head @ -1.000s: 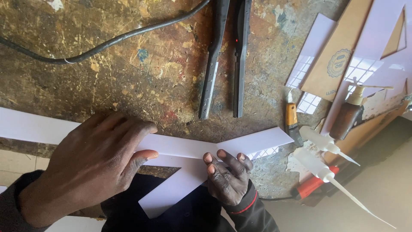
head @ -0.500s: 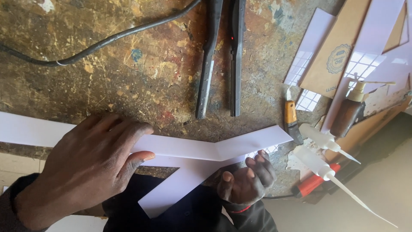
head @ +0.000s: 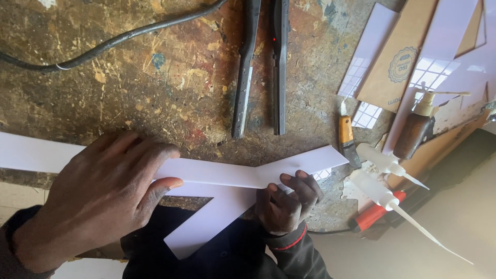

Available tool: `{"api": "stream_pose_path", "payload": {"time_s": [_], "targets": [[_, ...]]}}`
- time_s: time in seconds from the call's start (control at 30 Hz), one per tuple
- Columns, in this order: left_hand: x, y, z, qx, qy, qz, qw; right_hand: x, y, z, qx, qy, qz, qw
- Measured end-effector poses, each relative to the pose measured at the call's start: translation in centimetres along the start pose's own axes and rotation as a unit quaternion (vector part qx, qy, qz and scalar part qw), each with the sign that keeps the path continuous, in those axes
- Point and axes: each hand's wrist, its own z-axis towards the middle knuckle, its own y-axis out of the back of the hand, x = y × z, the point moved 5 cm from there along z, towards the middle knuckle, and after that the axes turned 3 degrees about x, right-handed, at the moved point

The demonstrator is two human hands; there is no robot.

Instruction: The person is gluing and heat-bending plastic strips to the edges of a letter cutout to create a 3D sign component.

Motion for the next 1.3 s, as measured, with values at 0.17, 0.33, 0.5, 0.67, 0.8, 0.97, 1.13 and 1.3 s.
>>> {"api": "stream_pose_path", "payload": {"time_s": [0.17, 0.33, 0.5, 0.67, 0.8, 0.97, 1.13, 1.3], "targets": [[0.1, -0.1, -0.2, -0.006, -0.006, -0.009, 1.0, 0.6, -0.2, 0.9, 0.001, -0.007, -0.006, 1.0], [0.2, 0.0, -0.1, -0.024, -0.011, -0.011, 1.0, 1.2, -0.2, 2.2, -0.044, 0.023, 0.0, 0.999], [0.5, -0.6, -0.2, -0.028, -0.005, -0.003, 1.0, 2.0, -0.1, 3.1, -0.051, 0.022, 0.001, 0.998], [0.8, -1.1, 0.1, 0.009, -0.007, 0.01, 1.0, 2.3, -0.3, 3.4, -0.045, 0.012, 0.006, 0.999], [1.0, -1.2, 0.3, 0.013, -0.004, 0.013, 1.0, 2.2, -0.3, 3.4, -0.062, 0.026, -0.001, 0.998], [0.8, -0.8, 0.6, 0.055, 0.031, -0.015, 0.998, 2.7, -0.2, 3.4, -0.084, 0.054, 0.02, 0.995], [0.8, -0.3, 0.7, 0.034, 0.04, 0.006, 0.999, 2.6, -0.3, 3.3, -0.086, 0.066, 0.023, 0.994], [0.8, -0.4, 0.8, 0.036, 0.041, 0.023, 0.998, 3.2, -0.1, 3.3, -0.089, 0.1, 0.057, 0.989]]}}
